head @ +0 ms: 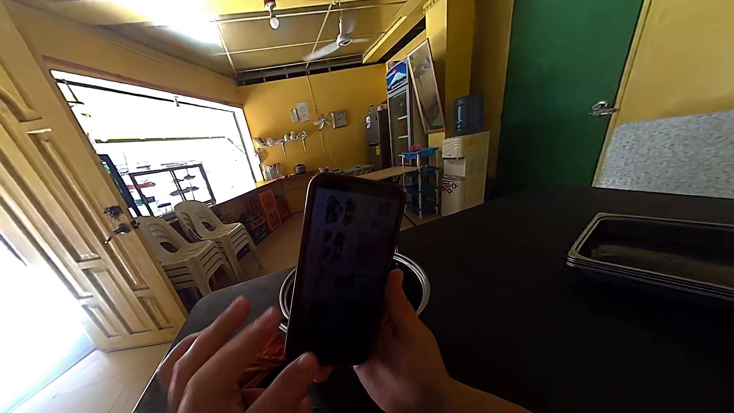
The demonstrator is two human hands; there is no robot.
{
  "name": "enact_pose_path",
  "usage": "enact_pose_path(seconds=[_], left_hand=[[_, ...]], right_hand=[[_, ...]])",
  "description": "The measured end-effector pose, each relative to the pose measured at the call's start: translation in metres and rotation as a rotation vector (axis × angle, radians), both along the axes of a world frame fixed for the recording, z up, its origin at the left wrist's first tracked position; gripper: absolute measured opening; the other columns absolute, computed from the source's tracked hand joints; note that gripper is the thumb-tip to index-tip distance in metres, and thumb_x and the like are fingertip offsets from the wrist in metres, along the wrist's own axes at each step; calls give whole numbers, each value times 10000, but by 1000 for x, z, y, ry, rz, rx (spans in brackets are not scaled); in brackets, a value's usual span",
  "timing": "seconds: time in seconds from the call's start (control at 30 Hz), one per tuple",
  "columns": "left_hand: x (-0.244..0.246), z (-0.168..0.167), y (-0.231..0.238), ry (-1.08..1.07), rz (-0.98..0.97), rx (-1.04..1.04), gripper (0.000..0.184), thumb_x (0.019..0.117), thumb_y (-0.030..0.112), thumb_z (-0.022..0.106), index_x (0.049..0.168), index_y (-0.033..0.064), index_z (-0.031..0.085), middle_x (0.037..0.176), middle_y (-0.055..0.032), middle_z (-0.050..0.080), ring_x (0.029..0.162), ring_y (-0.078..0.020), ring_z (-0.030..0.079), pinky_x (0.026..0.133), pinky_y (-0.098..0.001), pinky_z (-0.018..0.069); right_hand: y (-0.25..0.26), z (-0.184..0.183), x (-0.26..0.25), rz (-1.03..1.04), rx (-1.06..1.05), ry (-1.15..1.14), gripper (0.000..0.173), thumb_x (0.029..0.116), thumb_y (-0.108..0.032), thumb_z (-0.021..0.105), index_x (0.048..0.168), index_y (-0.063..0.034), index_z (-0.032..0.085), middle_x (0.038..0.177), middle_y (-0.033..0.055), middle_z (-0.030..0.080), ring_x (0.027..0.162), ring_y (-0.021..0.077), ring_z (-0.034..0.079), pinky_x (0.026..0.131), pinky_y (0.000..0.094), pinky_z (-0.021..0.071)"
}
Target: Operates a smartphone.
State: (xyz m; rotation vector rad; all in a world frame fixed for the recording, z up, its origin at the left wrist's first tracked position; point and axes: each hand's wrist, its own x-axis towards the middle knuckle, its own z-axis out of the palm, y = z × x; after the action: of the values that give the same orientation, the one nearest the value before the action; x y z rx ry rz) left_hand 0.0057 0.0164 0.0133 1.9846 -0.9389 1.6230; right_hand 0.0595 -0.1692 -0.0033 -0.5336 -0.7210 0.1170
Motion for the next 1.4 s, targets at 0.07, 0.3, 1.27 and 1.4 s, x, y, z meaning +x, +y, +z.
enact_pose_path(seconds=[0.07,0.3,1.27,1.4], left_hand=[[18,-10,-15,-19,34,-8,298,983,439,585,1266,367,644,1636,51,359,1553,-271,223,1199,-564,226],[37,-27,-44,42,-5,-134,910,786,549,769,1540,379,288,1717,-31,161,1572,-321,179,1231,-578,219],[30,-28,-42,184,-24,-111,945,867,439,729,1598,65,262,1554,-90,509,1435,-158,467,1197,-614,220],[30,-26,-39,160,-6,-114,831,891,423,689,1553,53,349,1485,-82,582,1373,-130,526,1189,-593,234]], right_hand=[[-2,3,-6,-33,12,16,599,971,-655,488,1365,-219,606,1247,109,688,1153,238,685,957,458,580],[-5,6,-12,-121,4,-17,588,979,-667,445,1363,-245,589,1192,120,692,1011,249,730,797,421,636],[0,4,-14,-194,16,-50,573,1004,-643,428,1386,-237,565,1232,78,675,1127,198,686,908,420,602],[-1,3,-11,-185,-12,-23,595,990,-663,442,1394,-243,563,1241,100,672,1118,233,692,879,457,611]])
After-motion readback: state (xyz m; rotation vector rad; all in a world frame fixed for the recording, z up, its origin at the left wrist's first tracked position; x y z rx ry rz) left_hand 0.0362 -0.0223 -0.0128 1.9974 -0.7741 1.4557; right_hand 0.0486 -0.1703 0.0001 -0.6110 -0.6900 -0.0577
